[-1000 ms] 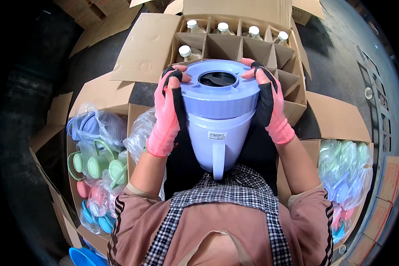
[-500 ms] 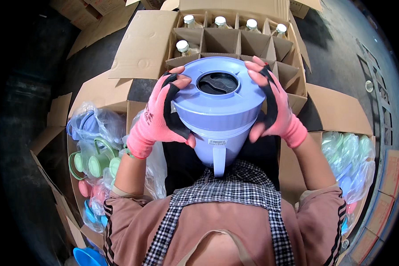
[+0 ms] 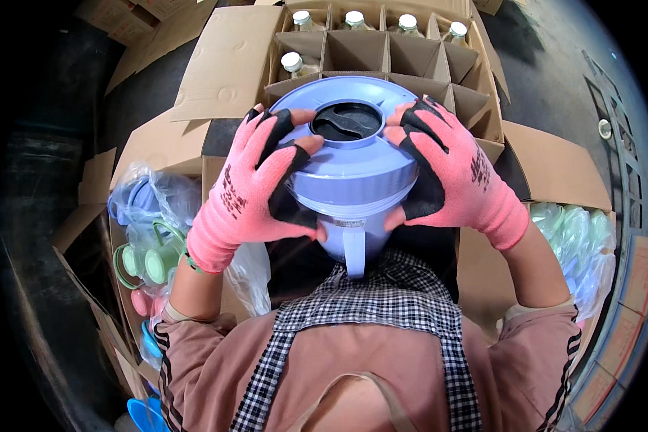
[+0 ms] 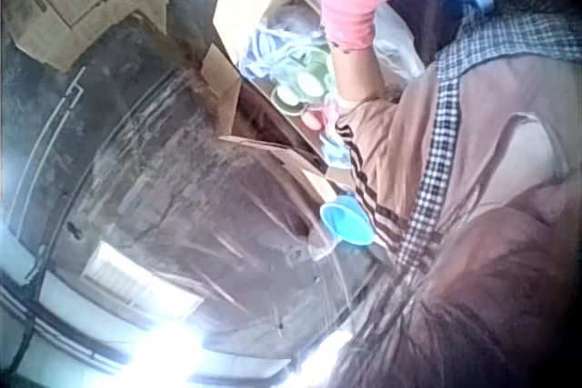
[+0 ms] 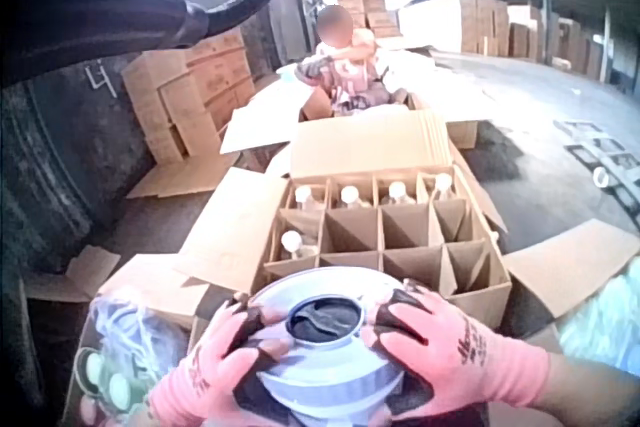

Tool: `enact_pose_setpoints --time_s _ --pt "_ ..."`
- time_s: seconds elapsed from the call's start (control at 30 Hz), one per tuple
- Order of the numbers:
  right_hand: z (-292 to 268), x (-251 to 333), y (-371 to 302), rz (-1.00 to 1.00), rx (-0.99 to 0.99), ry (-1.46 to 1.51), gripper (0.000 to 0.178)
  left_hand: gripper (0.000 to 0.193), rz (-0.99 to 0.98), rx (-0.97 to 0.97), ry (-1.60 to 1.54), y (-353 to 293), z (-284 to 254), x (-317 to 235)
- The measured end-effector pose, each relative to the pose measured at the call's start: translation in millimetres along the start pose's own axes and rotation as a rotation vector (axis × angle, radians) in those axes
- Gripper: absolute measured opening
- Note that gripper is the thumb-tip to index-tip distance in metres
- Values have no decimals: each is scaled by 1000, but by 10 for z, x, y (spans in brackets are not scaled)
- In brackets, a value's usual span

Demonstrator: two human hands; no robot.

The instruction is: The person assembles plastic pitchers by inserting stainless steel inner liners into the plastic bodies and securing the lids. They then wrap each assembled unit in a clear plastic bag and place it into a cardboard box. The process is repeated for multiple pitchers of different colors.

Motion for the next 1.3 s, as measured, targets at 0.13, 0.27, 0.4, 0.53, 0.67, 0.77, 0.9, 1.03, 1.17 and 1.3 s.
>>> enact_pose_setpoints --time_s 0.13,0.27,0.4,0.53,0.67,0.77,0.9,1.03,1.17,1.3 --pt "34 3 53 -45 -48 -15 58 63 41 -44 20 -56 77 74" --pt "176 -58 -4 -93 -62 -103 50 62 112 -35 163 -64 152 105" --pt "69 -188 -35 31 -206 236 53 69 85 -139 -285 -155 212 363" --pt "342 -561 -36 358 -390 754 56 106 -473 -547 -603 -71 444 469" --pt "742 -590 118 514 -595 1200 57 63 -527 -487 -727 -108 683 731" --pt "547 -484 238 791 -472 1052 59 56 -763 -550 -999 -29 608 642" --pt "693 -571 186 796 -473 1106 55 60 -797 -556 -938 -117 631 632" --pt "729 -559 168 794 -498 1311 49 63 -858 -609 -869 -145 646 527" --pt "792 -603 122 733 -545 1396 42 55 -810 -585 -708 -162 633 424" --pt "753 -452 130 822 -586 1303 37 53 -820 -575 -873 -198 666 599"
Point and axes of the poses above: each hand's wrist, its own y-axis towards the middle knuckle, its own z-axis out of the palm, x = y × z, the point moved 1 cm from there along y, towards the middle knuckle, and after that the axes turned 5 degrees about -x, right-handed, at the moved point
